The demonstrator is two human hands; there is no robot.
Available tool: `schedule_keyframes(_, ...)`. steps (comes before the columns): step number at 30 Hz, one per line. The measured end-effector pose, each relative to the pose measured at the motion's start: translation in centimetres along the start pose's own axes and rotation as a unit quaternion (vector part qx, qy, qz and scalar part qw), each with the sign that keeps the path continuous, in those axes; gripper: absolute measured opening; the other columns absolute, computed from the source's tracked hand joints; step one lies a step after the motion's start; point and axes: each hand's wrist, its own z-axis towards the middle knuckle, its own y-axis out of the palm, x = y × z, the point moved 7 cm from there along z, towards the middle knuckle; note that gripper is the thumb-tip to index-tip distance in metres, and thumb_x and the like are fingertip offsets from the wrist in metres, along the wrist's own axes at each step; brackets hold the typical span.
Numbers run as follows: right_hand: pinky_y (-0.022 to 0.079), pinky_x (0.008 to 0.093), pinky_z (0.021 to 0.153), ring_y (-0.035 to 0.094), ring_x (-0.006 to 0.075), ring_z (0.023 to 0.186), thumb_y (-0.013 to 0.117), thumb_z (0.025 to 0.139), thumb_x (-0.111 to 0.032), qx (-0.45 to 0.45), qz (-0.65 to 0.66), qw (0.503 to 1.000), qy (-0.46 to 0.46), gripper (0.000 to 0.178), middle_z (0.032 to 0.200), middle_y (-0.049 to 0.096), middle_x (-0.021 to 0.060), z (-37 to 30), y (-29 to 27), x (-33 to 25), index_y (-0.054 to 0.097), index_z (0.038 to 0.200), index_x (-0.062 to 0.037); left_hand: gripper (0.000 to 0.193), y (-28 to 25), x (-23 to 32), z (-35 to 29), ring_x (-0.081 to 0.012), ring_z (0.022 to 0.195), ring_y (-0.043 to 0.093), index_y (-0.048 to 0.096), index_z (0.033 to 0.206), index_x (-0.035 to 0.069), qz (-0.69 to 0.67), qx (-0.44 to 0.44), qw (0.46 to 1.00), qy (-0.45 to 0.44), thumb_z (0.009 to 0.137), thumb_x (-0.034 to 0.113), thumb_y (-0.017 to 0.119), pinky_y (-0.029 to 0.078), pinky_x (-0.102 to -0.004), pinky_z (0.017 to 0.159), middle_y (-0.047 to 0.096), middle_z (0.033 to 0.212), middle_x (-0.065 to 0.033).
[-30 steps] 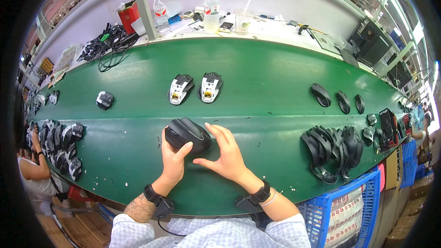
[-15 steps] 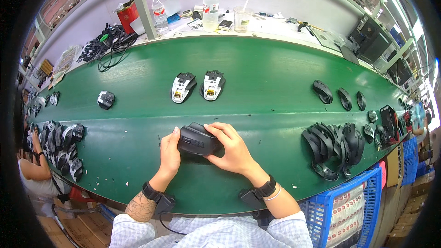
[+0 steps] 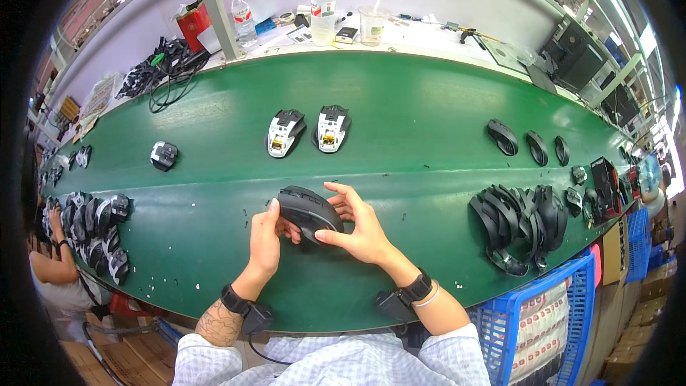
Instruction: Manually assemble the upper and lower casing of computer mice on a production line.
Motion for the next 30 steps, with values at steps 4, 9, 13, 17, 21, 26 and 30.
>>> schedule_keyframes(4, 0.043, 0.0324, 0.091, 0.054, 0.0182, 0.101, 0.075, 0.073, -0.018, -0.011, 0.05, 0.998, 0.024, 0.076, 0.108, 0.052, 0.0095, -0.1, 0.6, 0.4, 0.033, 0.135, -0.005, 0.061, 0.2, 0.0, -0.1, -0.0135, 0.056, 0.054, 0.06, 0.068, -0.001, -0.038, 0.003, 0.999, -0.008, 0.097, 0.042, 0.028, 0.04, -0.0253, 0.055, 0.058, 0.062, -0.0076)
schedule_keyframes(9, 0.047, 0.0303, 0.084, 0.055, 0.0169, 0.097, 0.072, 0.076, -0.014, 0.023, 0.127, 0.991, 0.043, 0.07, 0.108, 0.051, 0.0109, -0.1, 0.1, 1.1, 0.033, 0.133, -0.0043, 0.054, 1.2, 0.3, -0.5, -0.0118, 0.055, 0.052, 0.061, 0.068, -0.003, -0.054, -0.017, 0.998, 0.022, 0.097, 0.034, 0.033, 0.039, -0.0245, 0.057, 0.058, 0.059, -0.0054)
schedule_keyframes(13, 0.047, 0.03, 0.084, 0.056, 0.0168, 0.096, 0.072, 0.077, -0.014, 0.037, 0.104, 0.993, 0.034, 0.069, 0.108, 0.051, 0.011, -0.2, -0.4, 1.2, 0.033, 0.133, -0.0043, 0.037, 2.8, 0.0, -1.0, -0.0092, 0.056, 0.054, 0.062, 0.071, -0.003, 0.016, -0.073, 0.997, 0.005, 0.094, 0.022, 0.049, 0.043, -0.0235, 0.055, 0.06, 0.061, -0.0049)
schedule_keyframes(17, 0.048, 0.0313, 0.083, 0.056, 0.018, 0.094, 0.072, 0.076, -0.013, 0.047, 0.059, 0.997, 0.016, 0.069, 0.107, 0.052, 0.0122, -0.3, -0.4, 1.2, 0.033, 0.133, -0.0044, 0.031, 3.3, -0.1, -1.3, -0.0076, 0.056, 0.055, 0.062, 0.069, -0.004, -0.012, -0.052, 0.999, -0.01, 0.091, 0.016, 0.054, 0.045, -0.0222, 0.052, 0.06, 0.061, -0.0046)
schedule_keyframes(21, 0.048, 0.0322, 0.083, 0.057, 0.0195, 0.094, 0.072, 0.076, -0.013, 0.06, 0.022, 0.998, 0.006, 0.068, 0.107, 0.052, 0.0128, -0.5, -0.5, 0.9, 0.034, 0.131, -0.0044, 0.031, 3.2, -0.3, -1.5, -0.0077, 0.055, 0.055, 0.062, 0.07, -0.004, 0.024, -0.041, 0.999, -0.002, 0.091, 0.016, 0.054, 0.045, -0.0223, 0.051, 0.06, 0.061, -0.0048)
schedule_keyframes(26, 0.048, 0.0327, 0.083, 0.056, 0.0198, 0.096, 0.073, 0.076, -0.013, 0.074, 0.035, 0.997, 0.009, 0.068, 0.107, 0.052, 0.013, -0.6, -0.4, 1.3, 0.034, 0.13, -0.0047, 0.03, 3.1, -0.4, -1.5, -0.0075, 0.055, 0.054, 0.06, 0.07, -0.004, 0.04, -0.032, 0.999, 0.005, 0.091, 0.017, 0.053, 0.044, -0.0223, 0.051, 0.06, 0.061, -0.0044)
schedule_keyframes(30, 0.048, 0.0332, 0.084, 0.055, 0.0197, 0.098, 0.073, 0.076, -0.013, 0.131, 0.118, 0.984, 0.018, 0.066, 0.109, 0.05, 0.013, -0.5, -1.6, 1.1, 0.033, 0.129, -0.0048, 0.029, 3.4, -0.2, -1.5, -0.0075, 0.056, 0.054, 0.059, 0.071, -0.003, 0.01, -0.04, 0.999, 0.029, 0.091, 0.016, 0.051, 0.043, -0.0223, 0.052, 0.058, 0.061, -0.0033)
